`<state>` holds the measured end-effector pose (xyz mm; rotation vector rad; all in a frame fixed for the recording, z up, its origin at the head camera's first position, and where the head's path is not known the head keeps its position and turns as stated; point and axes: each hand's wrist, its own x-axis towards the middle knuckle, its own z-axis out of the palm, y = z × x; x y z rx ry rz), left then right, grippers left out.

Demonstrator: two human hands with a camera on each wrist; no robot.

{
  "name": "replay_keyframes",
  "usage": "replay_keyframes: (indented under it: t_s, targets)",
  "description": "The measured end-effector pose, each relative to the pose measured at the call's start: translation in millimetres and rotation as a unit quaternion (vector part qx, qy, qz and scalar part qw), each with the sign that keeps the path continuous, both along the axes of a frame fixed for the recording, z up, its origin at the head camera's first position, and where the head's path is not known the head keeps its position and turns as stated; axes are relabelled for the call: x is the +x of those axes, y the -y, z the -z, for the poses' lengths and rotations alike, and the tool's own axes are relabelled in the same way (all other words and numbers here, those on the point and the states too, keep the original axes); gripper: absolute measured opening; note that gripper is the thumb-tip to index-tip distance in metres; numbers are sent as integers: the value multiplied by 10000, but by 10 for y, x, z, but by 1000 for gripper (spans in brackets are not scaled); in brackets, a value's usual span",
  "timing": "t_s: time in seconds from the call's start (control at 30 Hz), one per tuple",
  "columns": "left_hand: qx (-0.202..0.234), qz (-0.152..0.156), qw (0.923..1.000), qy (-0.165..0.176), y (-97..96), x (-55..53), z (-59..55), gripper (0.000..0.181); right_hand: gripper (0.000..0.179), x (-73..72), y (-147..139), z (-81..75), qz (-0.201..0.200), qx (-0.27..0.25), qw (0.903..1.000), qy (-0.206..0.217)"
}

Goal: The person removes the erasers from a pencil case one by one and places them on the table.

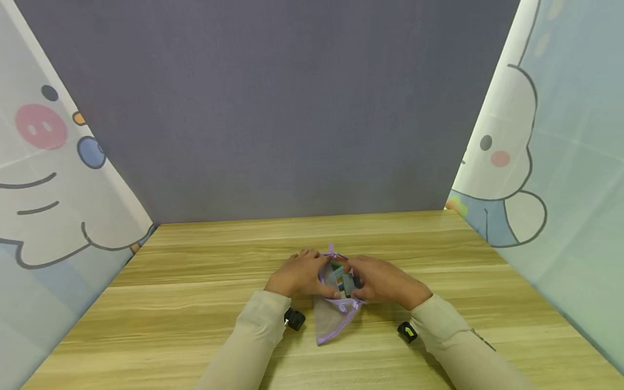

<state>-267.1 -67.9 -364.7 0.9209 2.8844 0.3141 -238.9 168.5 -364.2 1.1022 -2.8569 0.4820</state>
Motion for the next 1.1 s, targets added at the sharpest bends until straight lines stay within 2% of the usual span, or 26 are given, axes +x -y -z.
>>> replay_keyframes:
  t_s: [0.17, 0.37, 0.57, 0.77, 1.1]
  targets:
    - [441, 228, 9983, 306, 22, -36, 40, 95, 45, 20, -13, 5, -94, 9, 9999, -139]
    - [838, 541, 9946, 304, 40, -73, 46, 78, 42, -3, -18, 5, -226, -34, 9996, -145]
    - [938, 375, 9941, 404, 67, -93, 23, 67, 39, -26, -25, 1, -117, -194, 9997, 15]
    - [871, 201, 9948, 479, 74, -123, 51, 69, 38, -20, -29, -3, -29, -263, 9995, 160]
    - [878, 239, 9955, 281, 90, -136, 126, 69, 41, -19, -9, 33, -135, -292, 9995, 5]
